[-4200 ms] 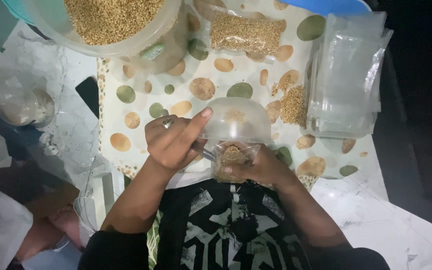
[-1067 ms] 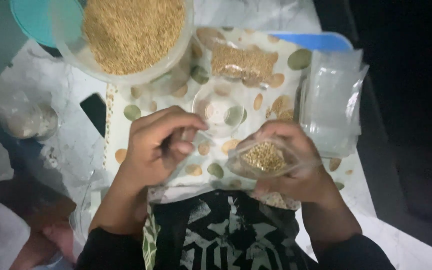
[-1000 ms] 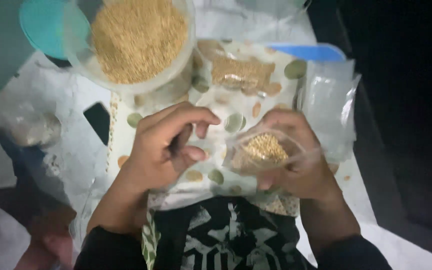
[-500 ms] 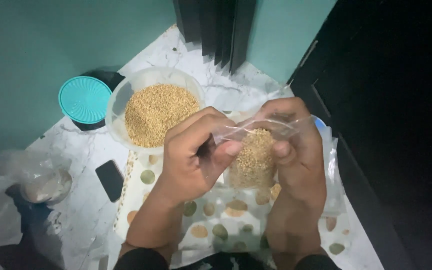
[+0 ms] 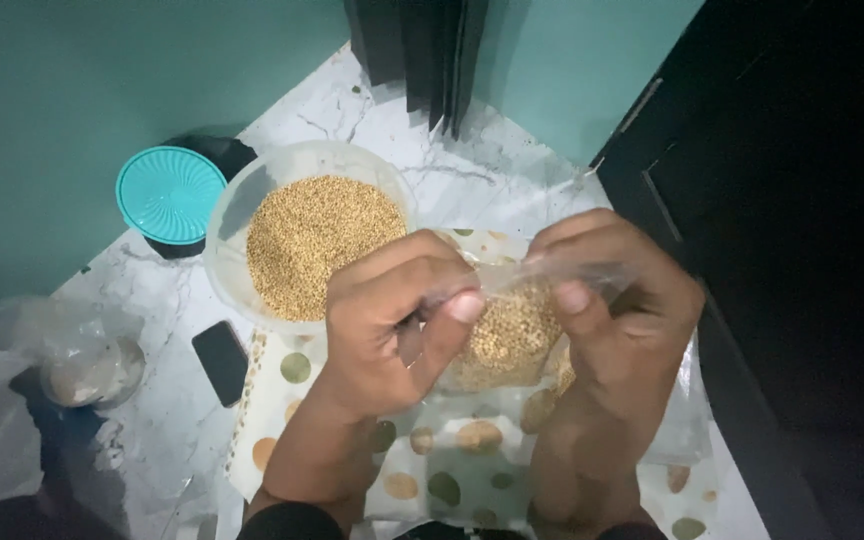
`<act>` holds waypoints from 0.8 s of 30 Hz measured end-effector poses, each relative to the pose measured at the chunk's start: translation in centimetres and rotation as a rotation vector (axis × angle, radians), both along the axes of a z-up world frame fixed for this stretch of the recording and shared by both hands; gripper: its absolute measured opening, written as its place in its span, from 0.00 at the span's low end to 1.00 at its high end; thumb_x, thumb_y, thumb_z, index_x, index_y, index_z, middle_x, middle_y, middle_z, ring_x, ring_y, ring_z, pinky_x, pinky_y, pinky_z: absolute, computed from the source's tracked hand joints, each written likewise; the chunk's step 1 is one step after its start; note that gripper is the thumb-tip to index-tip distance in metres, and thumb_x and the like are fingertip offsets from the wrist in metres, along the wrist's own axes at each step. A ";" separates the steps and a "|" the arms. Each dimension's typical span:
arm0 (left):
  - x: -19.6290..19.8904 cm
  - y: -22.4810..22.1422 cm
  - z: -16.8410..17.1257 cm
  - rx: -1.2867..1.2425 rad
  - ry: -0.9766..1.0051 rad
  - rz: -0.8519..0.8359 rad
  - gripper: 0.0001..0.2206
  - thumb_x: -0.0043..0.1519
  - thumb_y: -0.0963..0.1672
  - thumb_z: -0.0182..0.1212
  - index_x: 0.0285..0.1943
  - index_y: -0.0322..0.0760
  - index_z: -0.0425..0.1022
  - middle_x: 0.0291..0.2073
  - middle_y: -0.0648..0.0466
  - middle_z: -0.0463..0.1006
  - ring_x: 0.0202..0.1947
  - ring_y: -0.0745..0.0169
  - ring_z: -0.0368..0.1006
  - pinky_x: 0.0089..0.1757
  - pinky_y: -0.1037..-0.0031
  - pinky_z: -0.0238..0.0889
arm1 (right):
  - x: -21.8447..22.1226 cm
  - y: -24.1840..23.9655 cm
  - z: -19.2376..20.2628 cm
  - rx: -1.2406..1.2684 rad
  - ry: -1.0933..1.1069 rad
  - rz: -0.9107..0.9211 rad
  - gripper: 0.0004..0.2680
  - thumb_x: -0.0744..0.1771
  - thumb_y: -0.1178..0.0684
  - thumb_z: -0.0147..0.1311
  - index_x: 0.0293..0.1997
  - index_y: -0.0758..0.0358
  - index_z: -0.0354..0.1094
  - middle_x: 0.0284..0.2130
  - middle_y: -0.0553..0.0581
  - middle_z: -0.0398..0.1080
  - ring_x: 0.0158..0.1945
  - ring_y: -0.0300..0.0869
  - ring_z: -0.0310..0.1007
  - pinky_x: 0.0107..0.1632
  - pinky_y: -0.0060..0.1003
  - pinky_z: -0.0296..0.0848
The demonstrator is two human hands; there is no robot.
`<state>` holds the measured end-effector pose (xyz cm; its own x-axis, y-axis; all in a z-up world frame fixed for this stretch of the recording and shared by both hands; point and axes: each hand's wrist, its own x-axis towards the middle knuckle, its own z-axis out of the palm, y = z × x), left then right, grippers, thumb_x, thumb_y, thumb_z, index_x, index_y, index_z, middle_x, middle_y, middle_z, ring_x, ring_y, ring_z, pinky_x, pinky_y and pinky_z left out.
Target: Scooping coriander seeds from a large container into individual plastic bags using a spoon and sealing them.
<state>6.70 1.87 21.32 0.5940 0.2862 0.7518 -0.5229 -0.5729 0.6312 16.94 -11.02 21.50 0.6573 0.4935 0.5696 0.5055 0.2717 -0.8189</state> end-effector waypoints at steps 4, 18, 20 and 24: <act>0.1 0.3 -0.4 -0.009 -0.021 -0.028 0.12 0.68 0.42 0.51 0.37 0.26 0.74 0.26 0.47 0.72 0.24 0.58 0.68 0.28 0.74 0.61 | 0.2 0.1 -0.4 -0.019 -0.031 -0.012 0.16 0.68 0.39 0.51 0.36 0.64 0.70 0.32 0.58 0.72 0.28 0.38 0.67 0.34 0.30 0.62; 0.4 0.1 0.4 0.015 0.097 0.090 0.13 0.69 0.47 0.52 0.42 0.31 0.75 0.32 0.50 0.75 0.29 0.62 0.71 0.32 0.76 0.64 | 0.2 1.1 -1.2 0.075 -0.002 -0.076 0.10 0.68 0.47 0.56 0.36 0.65 0.69 0.31 0.59 0.69 0.28 0.38 0.64 0.34 0.31 0.61; 0.4 0.1 0.3 0.006 0.082 0.103 0.12 0.68 0.46 0.53 0.42 0.30 0.75 0.32 0.49 0.75 0.30 0.61 0.72 0.33 0.76 0.66 | 0.2 1.2 -1.2 0.080 -0.019 -0.060 0.10 0.68 0.48 0.56 0.36 0.65 0.69 0.30 0.58 0.69 0.28 0.38 0.65 0.34 0.31 0.63; 0.3 0.0 0.2 -0.005 0.032 0.129 0.07 0.68 0.41 0.55 0.42 0.30 0.76 0.30 0.49 0.74 0.28 0.61 0.71 0.32 0.76 0.64 | 0.4 1.0 -1.0 0.037 -0.034 -0.012 0.10 0.67 0.47 0.57 0.37 0.66 0.69 0.31 0.60 0.71 0.31 0.41 0.70 0.37 0.32 0.69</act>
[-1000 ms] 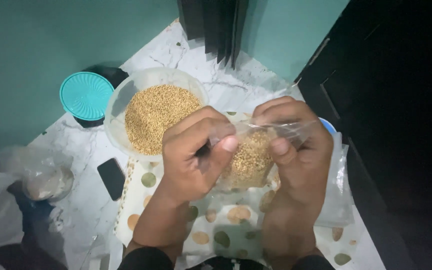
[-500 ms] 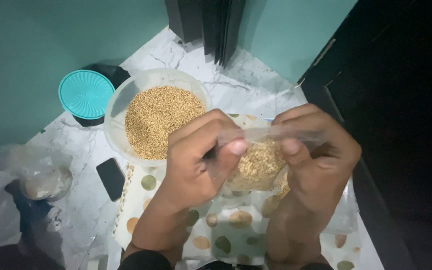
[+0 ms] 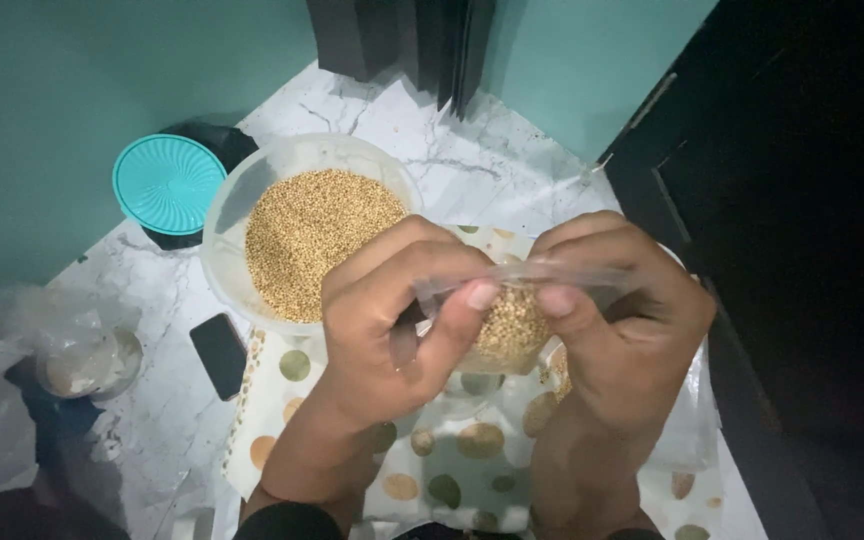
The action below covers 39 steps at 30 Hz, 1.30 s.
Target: Scooping coriander seeds from a large container into individual plastic bags using a spoon and sealing them.
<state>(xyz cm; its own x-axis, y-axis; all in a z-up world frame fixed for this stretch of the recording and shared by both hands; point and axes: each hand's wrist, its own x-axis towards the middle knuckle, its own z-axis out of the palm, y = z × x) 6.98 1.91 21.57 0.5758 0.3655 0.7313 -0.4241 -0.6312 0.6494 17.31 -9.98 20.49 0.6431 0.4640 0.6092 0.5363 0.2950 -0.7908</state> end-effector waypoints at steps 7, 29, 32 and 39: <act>0.1 0.0 0.0 0.012 -0.008 -0.002 0.07 0.67 0.40 0.55 0.40 0.29 0.75 0.29 0.47 0.73 0.27 0.60 0.71 0.31 0.76 0.64 | 0.4 -0.1 0.1 -0.062 -0.009 0.068 0.04 0.66 0.57 0.58 0.38 0.66 0.68 0.30 0.61 0.71 0.33 0.45 0.73 0.40 0.35 0.74; 0.0 0.4 0.0 -0.011 0.013 0.064 0.08 0.67 0.42 0.56 0.37 0.31 0.75 0.29 0.47 0.75 0.27 0.60 0.71 0.32 0.76 0.64 | 1.1 -0.1 -0.7 -0.019 0.039 0.067 0.11 0.66 0.49 0.59 0.39 0.68 0.69 0.34 0.63 0.72 0.38 0.47 0.75 0.45 0.37 0.73; 0.1 0.4 0.0 0.016 0.010 0.059 0.08 0.67 0.42 0.55 0.36 0.30 0.76 0.28 0.48 0.75 0.26 0.61 0.71 0.30 0.77 0.63 | 1.2 0.0 -0.7 -0.016 -0.024 0.074 0.07 0.67 0.55 0.57 0.39 0.70 0.69 0.32 0.64 0.72 0.36 0.48 0.75 0.43 0.37 0.74; -0.1 0.2 0.0 0.015 -0.021 0.051 0.08 0.67 0.41 0.55 0.36 0.30 0.74 0.25 0.49 0.72 0.23 0.62 0.67 0.28 0.76 0.57 | 0.0 0.9 -0.7 0.110 -0.046 -0.008 0.06 0.68 0.55 0.56 0.33 0.64 0.67 0.26 0.59 0.69 0.31 0.45 0.70 0.41 0.37 0.68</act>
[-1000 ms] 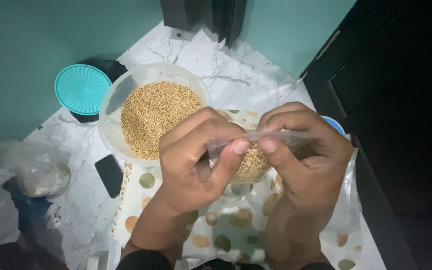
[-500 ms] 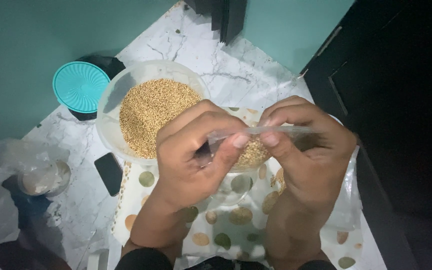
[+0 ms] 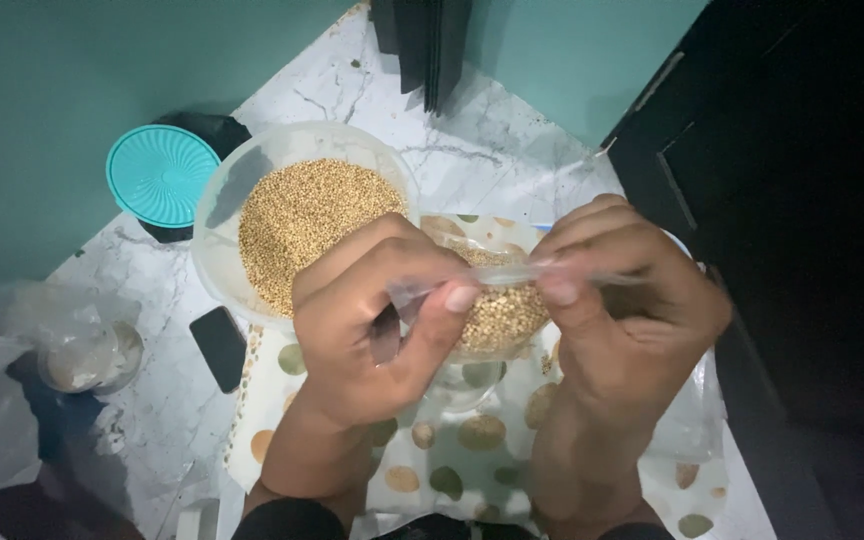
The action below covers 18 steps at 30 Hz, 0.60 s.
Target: Scooping coriander seeds from a large container into individual plastic bags using a spoon and sealing them.
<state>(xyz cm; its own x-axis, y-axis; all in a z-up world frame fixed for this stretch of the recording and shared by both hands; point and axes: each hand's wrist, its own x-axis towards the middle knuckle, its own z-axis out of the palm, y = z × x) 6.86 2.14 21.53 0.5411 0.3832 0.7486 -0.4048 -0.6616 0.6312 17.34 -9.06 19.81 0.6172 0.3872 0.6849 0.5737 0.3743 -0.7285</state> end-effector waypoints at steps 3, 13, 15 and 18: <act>-0.2 0.0 -0.1 0.000 -0.007 -0.016 0.08 0.66 0.41 0.55 0.35 0.30 0.74 0.24 0.50 0.71 0.22 0.63 0.65 0.27 0.76 0.56 | -0.2 0.2 -0.5 0.050 -0.012 -0.046 0.07 0.68 0.52 0.56 0.32 0.61 0.66 0.26 0.56 0.69 0.29 0.42 0.69 0.40 0.36 0.65; -0.3 0.6 0.1 0.019 0.006 -0.061 0.13 0.69 0.45 0.51 0.40 0.29 0.77 0.32 0.46 0.78 0.30 0.58 0.74 0.34 0.74 0.67 | 1.1 -0.8 0.4 -0.093 -0.102 0.086 0.09 0.67 0.49 0.56 0.38 0.65 0.68 0.30 0.59 0.72 0.37 0.47 0.73 0.49 0.39 0.72; -0.4 0.7 0.0 0.028 0.008 -0.060 0.12 0.69 0.44 0.52 0.41 0.30 0.77 0.33 0.47 0.78 0.30 0.59 0.73 0.33 0.75 0.66 | 1.4 -0.9 0.3 -0.100 -0.135 0.089 0.08 0.66 0.50 0.57 0.38 0.65 0.69 0.30 0.57 0.73 0.36 0.45 0.74 0.48 0.38 0.73; -0.3 0.7 -0.1 0.044 0.000 -0.068 0.10 0.68 0.43 0.55 0.41 0.31 0.77 0.33 0.47 0.79 0.30 0.60 0.74 0.33 0.75 0.67 | 1.2 -0.9 0.5 -0.111 -0.169 0.075 0.07 0.66 0.51 0.58 0.37 0.65 0.70 0.30 0.56 0.73 0.35 0.45 0.74 0.48 0.39 0.75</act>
